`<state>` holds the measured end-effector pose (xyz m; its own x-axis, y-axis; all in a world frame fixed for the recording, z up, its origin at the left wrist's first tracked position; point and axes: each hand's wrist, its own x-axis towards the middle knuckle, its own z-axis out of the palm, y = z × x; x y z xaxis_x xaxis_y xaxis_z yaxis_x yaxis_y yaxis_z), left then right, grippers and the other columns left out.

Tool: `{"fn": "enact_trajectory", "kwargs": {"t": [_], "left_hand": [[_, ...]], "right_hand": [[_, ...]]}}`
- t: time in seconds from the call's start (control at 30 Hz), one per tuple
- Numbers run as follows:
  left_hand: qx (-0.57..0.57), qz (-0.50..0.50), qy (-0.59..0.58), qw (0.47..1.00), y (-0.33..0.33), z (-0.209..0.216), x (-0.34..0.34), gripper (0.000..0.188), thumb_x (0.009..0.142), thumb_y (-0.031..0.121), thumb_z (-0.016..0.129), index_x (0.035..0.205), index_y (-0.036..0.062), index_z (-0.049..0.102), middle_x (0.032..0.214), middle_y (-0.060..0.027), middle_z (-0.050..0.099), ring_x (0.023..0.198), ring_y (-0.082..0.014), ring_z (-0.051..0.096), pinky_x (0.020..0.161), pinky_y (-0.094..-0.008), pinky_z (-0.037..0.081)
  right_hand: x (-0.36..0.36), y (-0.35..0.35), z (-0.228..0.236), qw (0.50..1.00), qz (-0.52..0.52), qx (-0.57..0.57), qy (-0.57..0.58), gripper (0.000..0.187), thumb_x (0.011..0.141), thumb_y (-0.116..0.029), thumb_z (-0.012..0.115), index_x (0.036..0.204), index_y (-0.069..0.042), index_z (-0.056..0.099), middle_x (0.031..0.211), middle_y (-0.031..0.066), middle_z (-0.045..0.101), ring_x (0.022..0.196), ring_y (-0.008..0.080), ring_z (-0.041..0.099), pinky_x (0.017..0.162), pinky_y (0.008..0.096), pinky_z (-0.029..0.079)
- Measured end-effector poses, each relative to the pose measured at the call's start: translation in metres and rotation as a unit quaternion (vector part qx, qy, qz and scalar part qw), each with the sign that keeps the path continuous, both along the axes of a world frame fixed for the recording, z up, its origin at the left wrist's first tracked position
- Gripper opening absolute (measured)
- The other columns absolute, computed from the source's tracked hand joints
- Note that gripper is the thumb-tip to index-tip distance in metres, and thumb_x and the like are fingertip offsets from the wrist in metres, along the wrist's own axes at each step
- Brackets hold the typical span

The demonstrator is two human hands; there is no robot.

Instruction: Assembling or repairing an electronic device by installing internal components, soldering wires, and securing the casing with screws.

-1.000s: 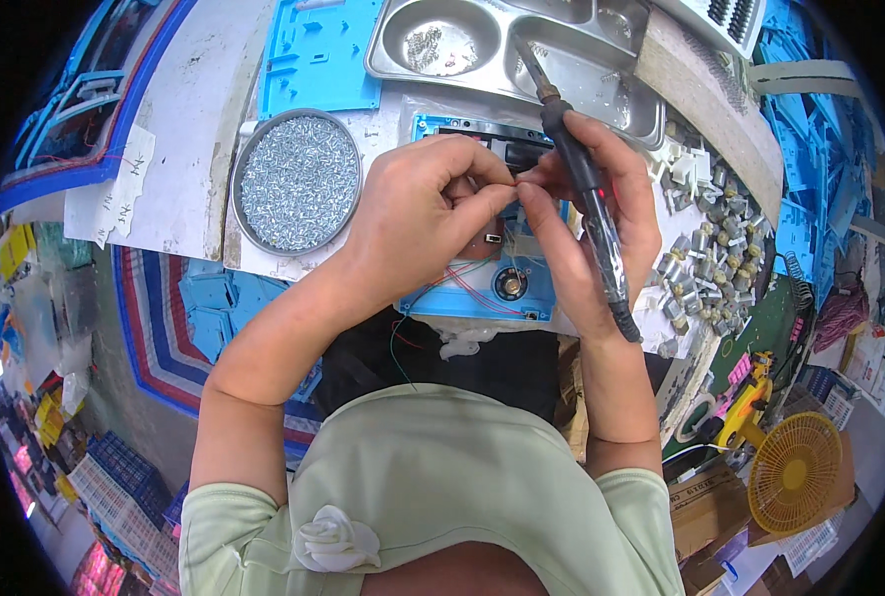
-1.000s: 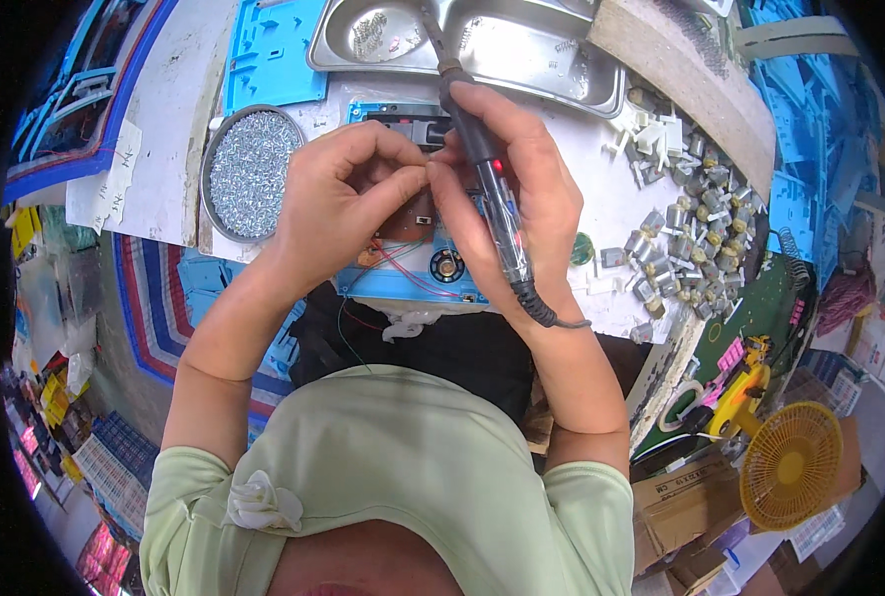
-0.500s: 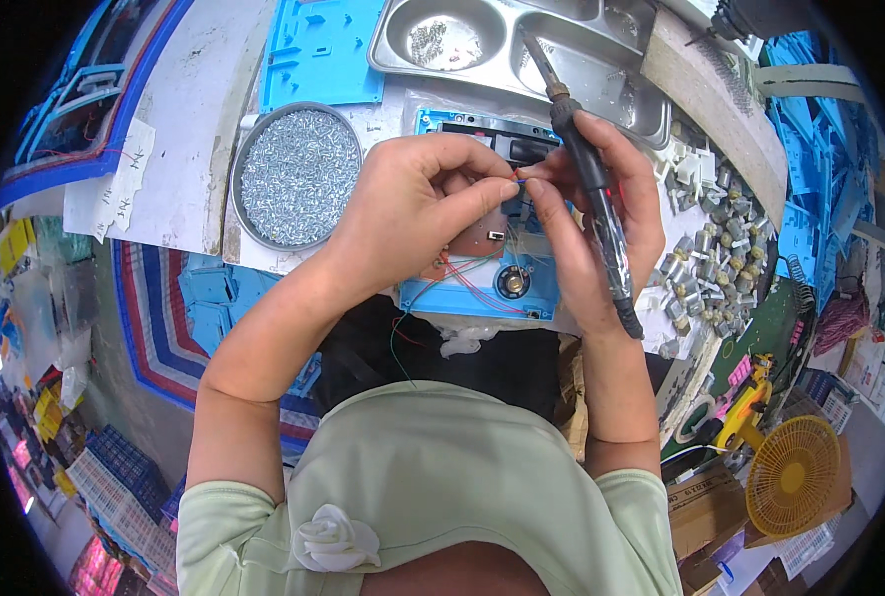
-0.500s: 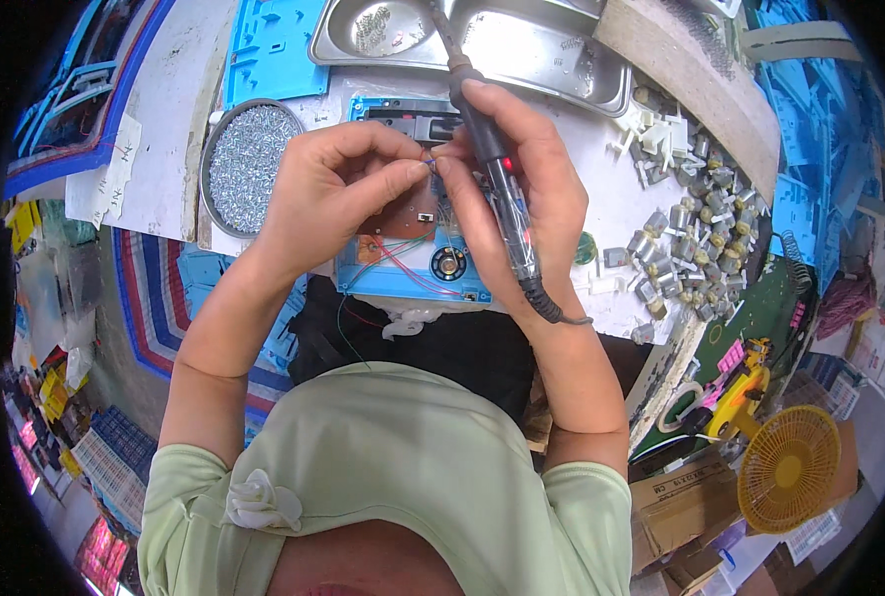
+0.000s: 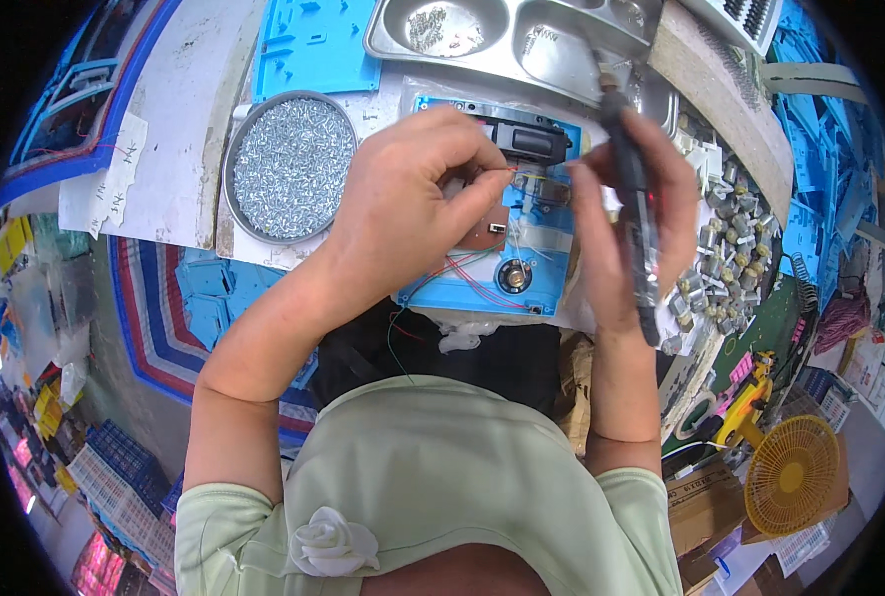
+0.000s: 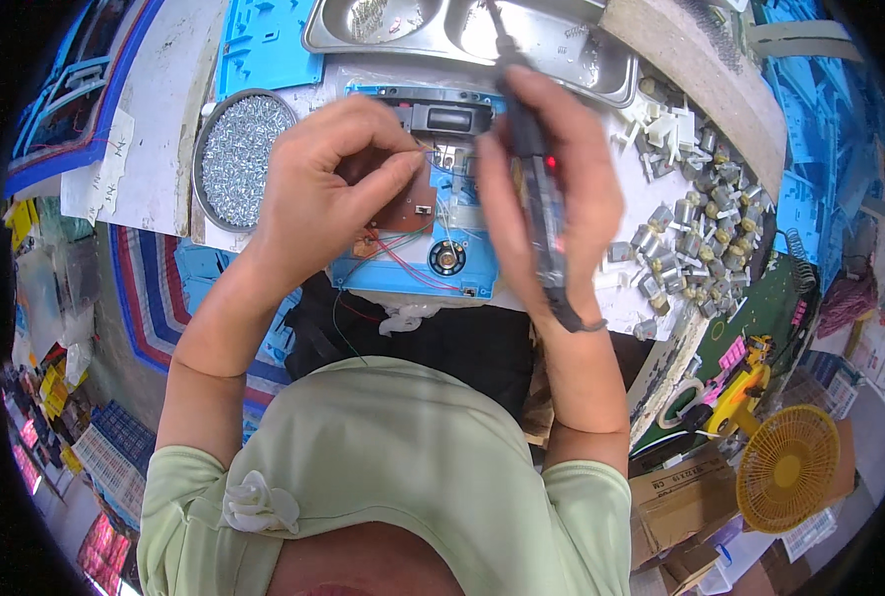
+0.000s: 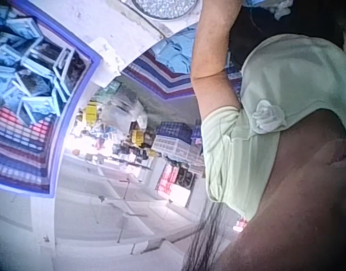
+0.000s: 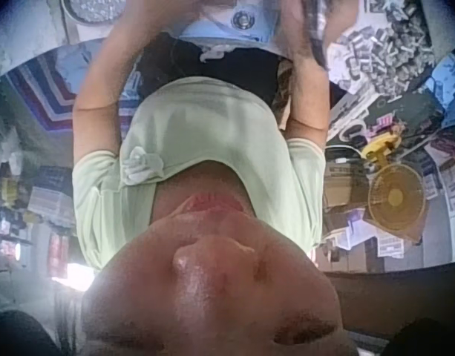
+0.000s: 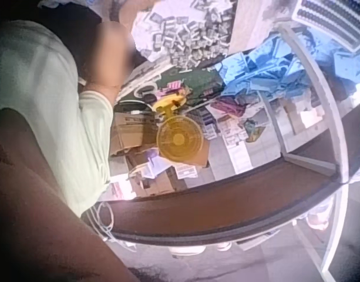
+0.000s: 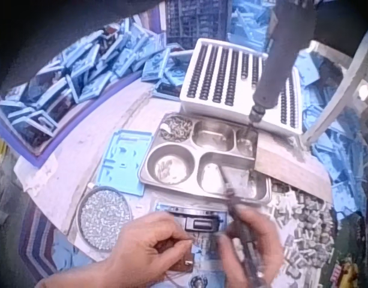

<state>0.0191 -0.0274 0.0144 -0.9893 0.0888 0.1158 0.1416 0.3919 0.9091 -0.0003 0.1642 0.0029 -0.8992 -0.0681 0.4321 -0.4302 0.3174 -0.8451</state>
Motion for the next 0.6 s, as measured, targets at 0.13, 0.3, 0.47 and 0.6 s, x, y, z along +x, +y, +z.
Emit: {"fn": "enact_trajectory", "kwargs": {"t": [0.13, 0.3, 0.47, 0.6], "left_hand": [[-0.086, 0.008, 0.090, 0.992, 0.001, -0.013, -0.005, 0.010, 0.081, 0.003, 0.078, 0.084, -0.0028, 0.070, 0.094, -0.0077, 0.053, 0.075, -0.0163, 0.060, 0.063, -0.0279, 0.049], [-0.122, 0.025, 0.078, 0.989, 0.004, -0.013, -0.007, 0.012, 0.079, 0.004, 0.078, 0.081, -0.0035, 0.068, 0.091, -0.0086, 0.053, 0.074, -0.0200, 0.061, 0.064, -0.0307, 0.051], [-0.136, 0.044, 0.078, 0.987, 0.007, -0.017, -0.008, 0.011, 0.078, 0.003, 0.078, 0.080, -0.0037, 0.069, 0.090, -0.0084, 0.055, 0.075, -0.0204, 0.063, 0.065, -0.0313, 0.052], [-0.140, 0.048, 0.075, 0.986, 0.008, -0.016, -0.009, 0.011, 0.077, 0.003, 0.077, 0.079, -0.0040, 0.069, 0.090, -0.0087, 0.056, 0.076, -0.0207, 0.063, 0.065, -0.0314, 0.053]], "right_hand": [[0.009, 0.025, 0.004, 0.999, 0.014, -0.008, 0.036, 0.049, 0.083, 0.004, 0.079, 0.129, 0.003, 0.062, 0.101, 0.0103, 0.068, 0.083, 0.0131, 0.064, 0.076, 0.0248, 0.052], [0.019, 0.043, 0.008, 0.994, 0.051, 0.025, 0.094, 0.037, 0.083, 0.001, 0.079, 0.116, 0.004, 0.063, 0.089, 0.0125, 0.066, 0.074, 0.0167, 0.061, 0.065, 0.0271, 0.047], [0.025, 0.052, 0.015, 0.986, 0.114, 0.090, 0.081, 0.033, 0.081, -0.004, 0.080, 0.108, 0.002, 0.062, 0.073, 0.0105, 0.063, 0.058, 0.0194, 0.057, 0.055, 0.0291, 0.045], [0.024, 0.052, 0.009, 0.977, 0.149, 0.105, 0.108, 0.032, 0.080, -0.005, 0.081, 0.106, -0.001, 0.063, 0.066, 0.0077, 0.061, 0.052, 0.0197, 0.055, 0.050, 0.0297, 0.043]]}}
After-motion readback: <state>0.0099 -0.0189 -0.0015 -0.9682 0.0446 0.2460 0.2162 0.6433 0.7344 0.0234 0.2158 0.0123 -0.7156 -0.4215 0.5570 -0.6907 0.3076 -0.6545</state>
